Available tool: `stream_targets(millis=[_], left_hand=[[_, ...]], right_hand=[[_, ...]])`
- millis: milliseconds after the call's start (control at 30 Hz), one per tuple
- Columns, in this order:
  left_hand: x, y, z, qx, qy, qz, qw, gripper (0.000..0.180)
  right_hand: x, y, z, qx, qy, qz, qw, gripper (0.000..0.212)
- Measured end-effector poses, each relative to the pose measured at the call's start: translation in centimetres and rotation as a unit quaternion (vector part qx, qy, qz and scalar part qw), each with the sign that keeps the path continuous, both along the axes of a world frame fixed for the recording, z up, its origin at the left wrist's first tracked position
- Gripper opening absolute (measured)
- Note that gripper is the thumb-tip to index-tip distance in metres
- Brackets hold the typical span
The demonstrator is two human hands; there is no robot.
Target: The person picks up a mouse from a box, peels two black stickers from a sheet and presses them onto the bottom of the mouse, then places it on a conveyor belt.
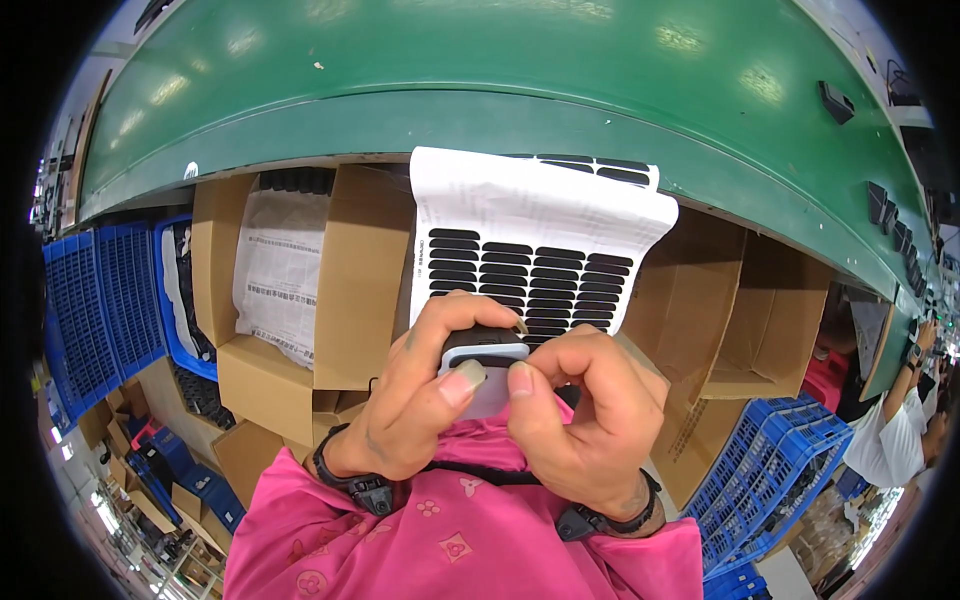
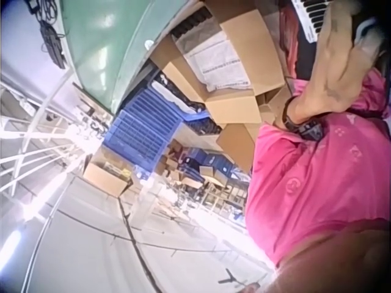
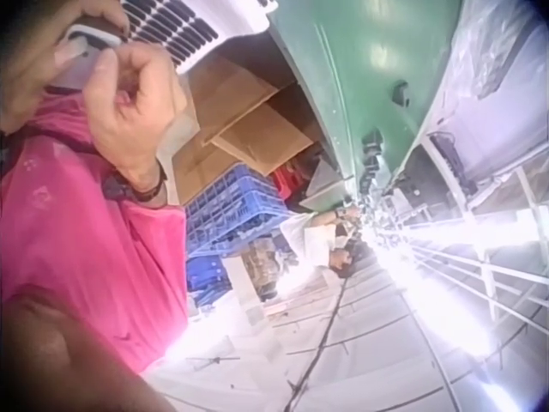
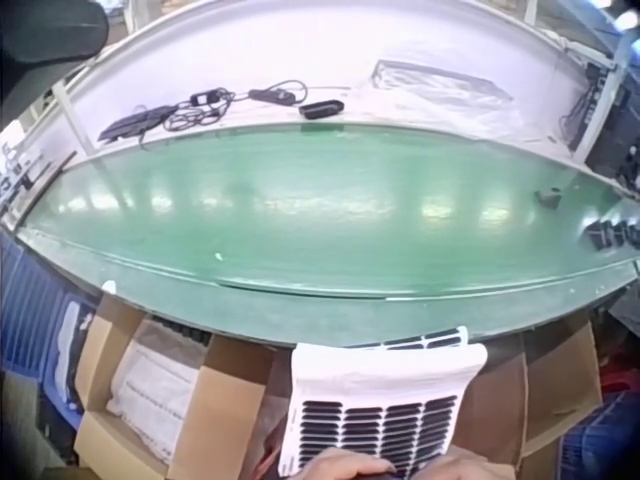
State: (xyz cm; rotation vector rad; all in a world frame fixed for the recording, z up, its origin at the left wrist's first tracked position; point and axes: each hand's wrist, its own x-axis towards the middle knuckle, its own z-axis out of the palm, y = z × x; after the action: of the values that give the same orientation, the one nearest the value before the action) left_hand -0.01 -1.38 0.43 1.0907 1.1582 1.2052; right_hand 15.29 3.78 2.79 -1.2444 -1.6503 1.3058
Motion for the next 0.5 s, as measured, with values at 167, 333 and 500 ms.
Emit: stream_targets(millis=[167, 333, 500], left_hand=[[-0.05, 0.08, 0.11, -0.012, 0.002, -0.003, 1.000, 0.040], [0.08, -0.04, 0.18, -0.026, -0.011, 0.011, 1.000, 0.041], [-0.14, -0.04, 0.71, -0.088, -0.076, 0.017, 0.993, 0.041]], right_hand=[[-0.11, 0.09, -0.11, 0.010, -0.005, -0.004, 1.000, 0.011], [-0.31, -0.04, -0.39, 0.011, -0.003, -0.022, 1.000, 0.010], [0.24, -0.13, -0.47, -0.036, 0.037, -0.031, 0.998, 0.011]])
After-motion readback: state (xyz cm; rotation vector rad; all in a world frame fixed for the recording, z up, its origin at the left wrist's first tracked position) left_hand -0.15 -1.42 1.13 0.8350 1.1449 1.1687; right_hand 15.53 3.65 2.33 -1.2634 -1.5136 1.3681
